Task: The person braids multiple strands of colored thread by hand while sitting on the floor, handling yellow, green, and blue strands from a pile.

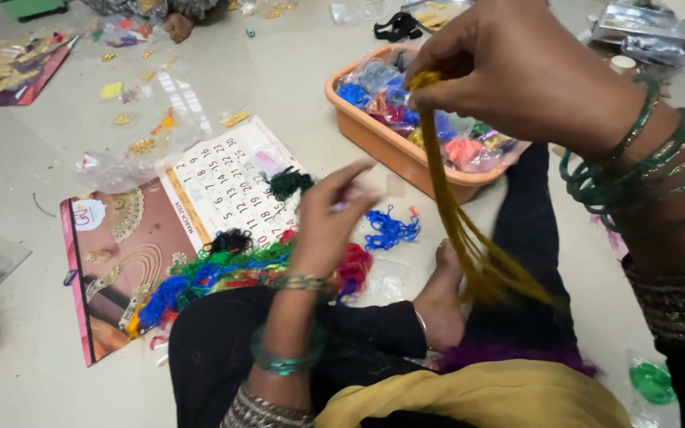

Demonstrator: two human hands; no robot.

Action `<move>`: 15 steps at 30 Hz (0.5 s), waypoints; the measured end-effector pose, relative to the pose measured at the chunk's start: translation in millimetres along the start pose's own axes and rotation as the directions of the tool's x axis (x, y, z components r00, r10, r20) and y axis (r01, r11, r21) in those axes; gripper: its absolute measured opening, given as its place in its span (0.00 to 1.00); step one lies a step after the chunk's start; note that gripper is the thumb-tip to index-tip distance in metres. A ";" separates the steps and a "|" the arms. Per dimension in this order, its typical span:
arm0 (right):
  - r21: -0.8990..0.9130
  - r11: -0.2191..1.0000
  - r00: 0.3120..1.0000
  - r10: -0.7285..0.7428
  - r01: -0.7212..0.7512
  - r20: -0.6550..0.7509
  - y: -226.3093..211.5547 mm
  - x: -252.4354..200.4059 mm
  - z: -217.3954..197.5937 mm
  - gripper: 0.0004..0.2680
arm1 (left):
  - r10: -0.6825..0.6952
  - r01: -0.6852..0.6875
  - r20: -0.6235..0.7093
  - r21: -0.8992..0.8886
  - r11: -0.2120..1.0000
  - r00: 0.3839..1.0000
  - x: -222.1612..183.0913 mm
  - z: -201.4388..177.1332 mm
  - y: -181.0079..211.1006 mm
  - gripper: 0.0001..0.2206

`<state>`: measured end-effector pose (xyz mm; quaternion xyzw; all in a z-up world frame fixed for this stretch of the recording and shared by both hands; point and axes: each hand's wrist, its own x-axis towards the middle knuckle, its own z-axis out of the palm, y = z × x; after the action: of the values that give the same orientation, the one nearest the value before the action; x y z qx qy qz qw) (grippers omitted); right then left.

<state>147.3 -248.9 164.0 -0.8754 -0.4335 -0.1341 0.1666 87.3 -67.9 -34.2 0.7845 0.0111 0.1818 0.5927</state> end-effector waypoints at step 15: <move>0.004 0.997 0.996 -0.071 0.071 -0.063 7.4 -11.3 2.0 0.10 | 0.167 -0.128 -0.139 0.251 0.959 0.976 -36.7 117.1 -129.9 0.11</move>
<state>146.7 -260.4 156.6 -0.8543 -0.4592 -0.1660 0.1782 113.7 -146.3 -192.6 0.8322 0.0215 0.2849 0.4753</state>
